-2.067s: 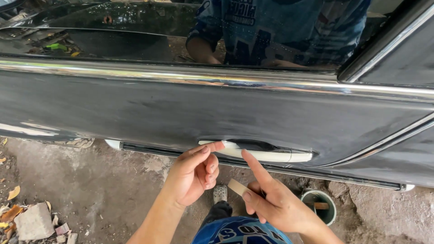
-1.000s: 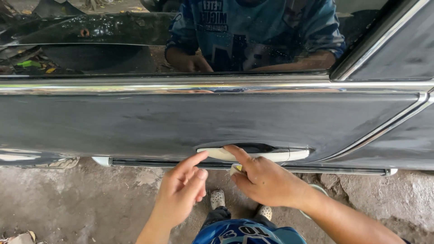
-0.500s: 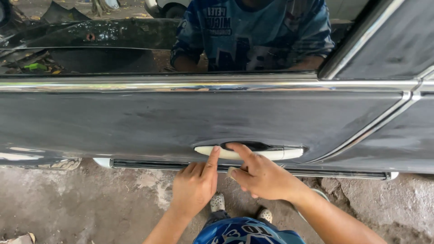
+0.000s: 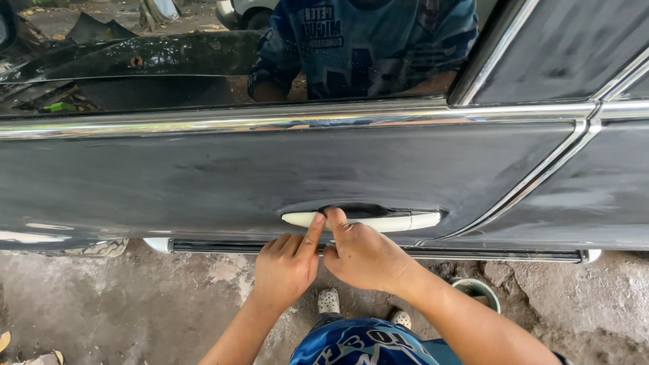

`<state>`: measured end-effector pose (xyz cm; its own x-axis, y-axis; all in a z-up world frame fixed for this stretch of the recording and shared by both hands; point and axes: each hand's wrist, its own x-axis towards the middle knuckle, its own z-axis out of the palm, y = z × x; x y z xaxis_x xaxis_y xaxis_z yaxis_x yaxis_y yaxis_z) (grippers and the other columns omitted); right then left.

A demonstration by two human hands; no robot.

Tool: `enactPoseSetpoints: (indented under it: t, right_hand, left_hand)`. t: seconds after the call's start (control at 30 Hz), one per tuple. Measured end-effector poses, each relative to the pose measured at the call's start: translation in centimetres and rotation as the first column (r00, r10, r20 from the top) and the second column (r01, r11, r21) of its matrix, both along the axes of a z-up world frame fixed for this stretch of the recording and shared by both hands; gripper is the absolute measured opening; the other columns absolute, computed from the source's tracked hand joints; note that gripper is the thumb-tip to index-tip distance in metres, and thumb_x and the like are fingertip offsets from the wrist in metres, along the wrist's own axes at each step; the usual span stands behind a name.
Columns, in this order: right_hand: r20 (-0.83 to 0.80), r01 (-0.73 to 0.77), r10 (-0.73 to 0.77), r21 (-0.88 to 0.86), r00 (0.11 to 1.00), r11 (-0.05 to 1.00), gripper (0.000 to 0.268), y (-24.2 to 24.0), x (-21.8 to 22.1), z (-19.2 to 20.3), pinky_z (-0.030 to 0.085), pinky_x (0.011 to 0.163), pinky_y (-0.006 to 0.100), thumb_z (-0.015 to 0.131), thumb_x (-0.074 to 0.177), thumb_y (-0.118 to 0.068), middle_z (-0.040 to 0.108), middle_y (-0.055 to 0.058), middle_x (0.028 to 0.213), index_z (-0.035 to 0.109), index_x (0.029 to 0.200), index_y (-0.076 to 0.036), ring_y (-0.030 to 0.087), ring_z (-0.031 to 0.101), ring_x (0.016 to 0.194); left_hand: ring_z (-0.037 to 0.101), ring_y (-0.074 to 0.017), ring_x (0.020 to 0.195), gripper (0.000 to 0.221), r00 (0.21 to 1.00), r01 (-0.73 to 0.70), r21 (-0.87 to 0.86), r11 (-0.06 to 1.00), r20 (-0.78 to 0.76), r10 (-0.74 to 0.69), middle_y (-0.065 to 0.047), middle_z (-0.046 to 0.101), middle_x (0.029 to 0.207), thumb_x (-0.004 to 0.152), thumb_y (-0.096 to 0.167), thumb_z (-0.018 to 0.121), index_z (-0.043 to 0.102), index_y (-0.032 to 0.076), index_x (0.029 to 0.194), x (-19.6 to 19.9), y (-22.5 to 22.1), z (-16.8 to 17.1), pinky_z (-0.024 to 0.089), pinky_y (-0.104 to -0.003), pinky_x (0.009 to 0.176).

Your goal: Masking a car door handle using masking tape and a blade.

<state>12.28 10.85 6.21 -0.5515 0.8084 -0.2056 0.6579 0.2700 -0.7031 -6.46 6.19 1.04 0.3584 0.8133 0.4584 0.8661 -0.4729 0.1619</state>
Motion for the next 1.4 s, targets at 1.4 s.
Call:
enactPoseSetpoints:
  t: [1.4]
  right_hand:
    - [-0.463,0.102,-0.250,-0.322,0.851,0.941,0.064,-8.9,10.7,-0.5,0.058,0.067,0.029,0.050,0.096,-0.003,0.071,0.010,0.098,0.032,0.157,-0.003,0.013,0.064,0.070]
  left_hand:
    - [0.068,-0.0296,0.096,0.038,0.782,0.266,-0.286,0.921,0.622,-0.033,-0.014,0.066,0.111,0.087,0.016,0.080,0.068,-0.002,0.118,8.4,-5.2,7.0,0.056,-0.037,0.080]
